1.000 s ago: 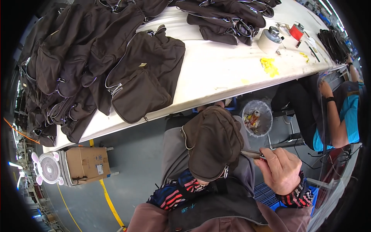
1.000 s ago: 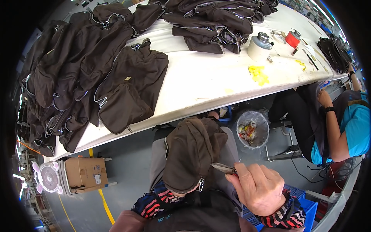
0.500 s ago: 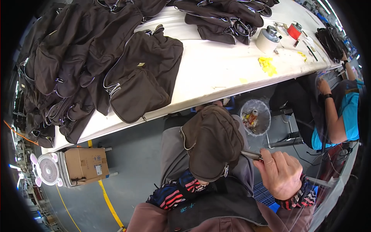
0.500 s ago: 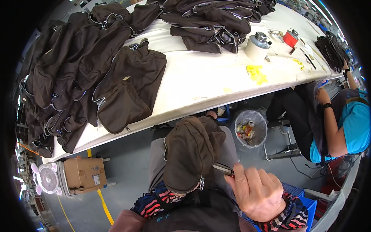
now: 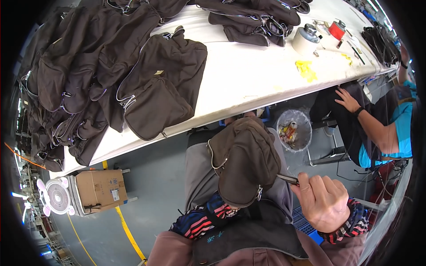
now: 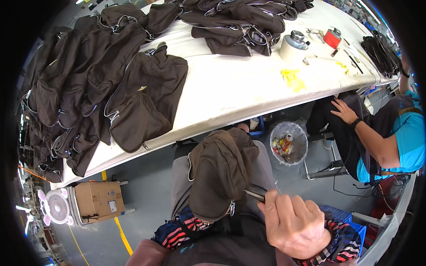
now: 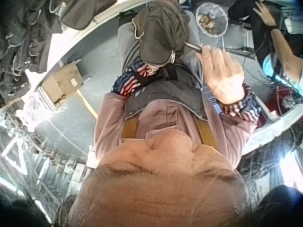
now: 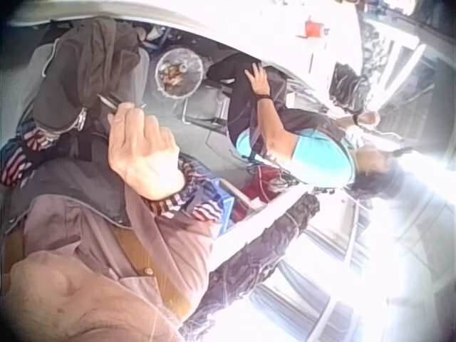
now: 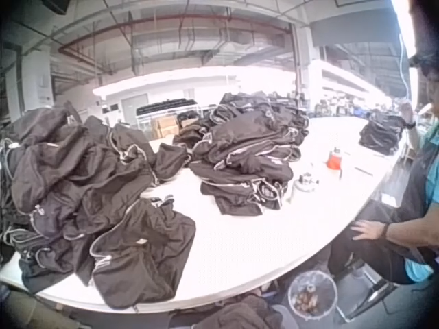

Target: Inspecting, zipping, and trimming excess threads from leather bags at a workshop station.

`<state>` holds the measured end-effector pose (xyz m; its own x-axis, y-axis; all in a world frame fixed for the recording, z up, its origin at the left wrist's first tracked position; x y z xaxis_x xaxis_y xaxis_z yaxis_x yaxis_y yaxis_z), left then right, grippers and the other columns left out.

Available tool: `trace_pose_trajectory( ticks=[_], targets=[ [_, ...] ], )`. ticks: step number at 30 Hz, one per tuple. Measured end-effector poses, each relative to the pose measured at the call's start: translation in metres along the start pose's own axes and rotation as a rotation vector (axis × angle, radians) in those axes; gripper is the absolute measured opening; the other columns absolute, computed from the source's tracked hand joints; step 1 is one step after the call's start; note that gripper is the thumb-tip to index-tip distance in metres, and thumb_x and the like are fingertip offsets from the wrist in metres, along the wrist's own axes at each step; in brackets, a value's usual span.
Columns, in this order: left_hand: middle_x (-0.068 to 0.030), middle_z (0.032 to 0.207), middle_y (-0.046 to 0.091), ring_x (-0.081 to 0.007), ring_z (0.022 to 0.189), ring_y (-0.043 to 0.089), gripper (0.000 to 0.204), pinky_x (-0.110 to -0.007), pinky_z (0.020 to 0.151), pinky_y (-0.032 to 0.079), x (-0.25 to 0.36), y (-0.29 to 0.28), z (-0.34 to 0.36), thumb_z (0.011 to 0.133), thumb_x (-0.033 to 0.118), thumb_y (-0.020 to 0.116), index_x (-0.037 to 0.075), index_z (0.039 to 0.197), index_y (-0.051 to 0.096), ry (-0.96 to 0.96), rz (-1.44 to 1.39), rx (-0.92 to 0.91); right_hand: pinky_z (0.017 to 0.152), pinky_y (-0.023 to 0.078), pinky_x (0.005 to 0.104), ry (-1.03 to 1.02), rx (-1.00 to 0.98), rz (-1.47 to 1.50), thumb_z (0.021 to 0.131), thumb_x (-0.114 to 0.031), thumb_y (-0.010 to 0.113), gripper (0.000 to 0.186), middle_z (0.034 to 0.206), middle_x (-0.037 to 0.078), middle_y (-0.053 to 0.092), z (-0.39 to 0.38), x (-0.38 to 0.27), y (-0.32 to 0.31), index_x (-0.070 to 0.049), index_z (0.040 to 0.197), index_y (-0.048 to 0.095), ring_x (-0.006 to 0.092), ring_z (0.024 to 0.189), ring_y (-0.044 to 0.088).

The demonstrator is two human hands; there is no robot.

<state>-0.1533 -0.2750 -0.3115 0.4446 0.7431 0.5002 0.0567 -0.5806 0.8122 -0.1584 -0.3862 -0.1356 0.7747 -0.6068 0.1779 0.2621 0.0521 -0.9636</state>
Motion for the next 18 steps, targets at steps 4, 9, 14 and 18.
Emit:
trace_pose_trajectory(
  ticks=[4, 9, 14, 18],
  targets=[
    [-0.0071, 0.126, 0.044, -0.0136, 0.112, 0.044, 0.043, -0.025, 0.097, 0.034, 0.003, -0.006, -0.005, 0.096, 0.02, 0.033, 0.0, 0.134, 0.03, 0.004, 0.07, 0.009, 0.039, 0.032, 0.0275, 0.027, -0.044, 0.226, 0.074, -0.016, 0.066, 0.021, 0.059, 0.003, 0.045, -0.002, 0.017, 0.002, 0.001, 0.085, 0.06, 0.0155, 0.046, 0.044],
    [-0.0068, 0.127, 0.043, -0.0126, 0.113, 0.044, 0.042, -0.023, 0.097, 0.033, 0.005, 0.001, 0.008, 0.097, 0.019, 0.032, -0.001, 0.134, 0.03, 0.016, 0.176, 0.016, 0.045, 0.037, 0.0274, 0.481, 0.216, 0.657, 0.078, -0.012, 0.064, 0.019, 0.066, 0.01, 0.051, 0.006, 0.074, 0.021, 0.001, 0.091, 0.059, 0.0178, 0.048, 0.046],
    [-0.0065, 0.127, 0.043, -0.0117, 0.113, 0.043, 0.041, -0.022, 0.098, 0.033, -0.003, -0.012, -0.028, 0.098, 0.018, 0.031, -0.001, 0.134, 0.03, -0.022, 0.322, 0.032, 0.066, 0.045, 0.0328, 0.365, 0.376, 0.64, 0.084, -0.027, 0.061, 0.039, 0.082, 0.018, 0.058, 0.095, 0.134, 0.061, 0.004, 0.106, 0.055, 0.0258, 0.071, 0.056],
    [-0.0075, 0.131, 0.04, -0.0144, 0.116, 0.044, 0.04, -0.026, 0.102, 0.031, 0.008, 0.013, -0.051, 0.099, 0.018, 0.029, -0.001, 0.134, 0.031, -0.041, 0.657, -0.215, 0.078, 0.045, 0.0362, 0.111, 0.568, 0.419, 0.088, -0.038, 0.052, 0.047, 0.1, 0.024, 0.057, 0.132, 0.144, 0.063, 0.005, 0.106, 0.056, 0.0343, 0.09, 0.057]
  ],
)
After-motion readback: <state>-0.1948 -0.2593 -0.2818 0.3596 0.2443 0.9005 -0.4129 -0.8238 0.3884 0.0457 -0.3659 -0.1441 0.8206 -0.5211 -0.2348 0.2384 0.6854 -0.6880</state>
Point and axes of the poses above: each hand's wrist, its own z-axis towards the middle knuckle, its own y-axis out of the palm, x = y × z, the point moved 6 cm from there along z, towards the middle knuckle
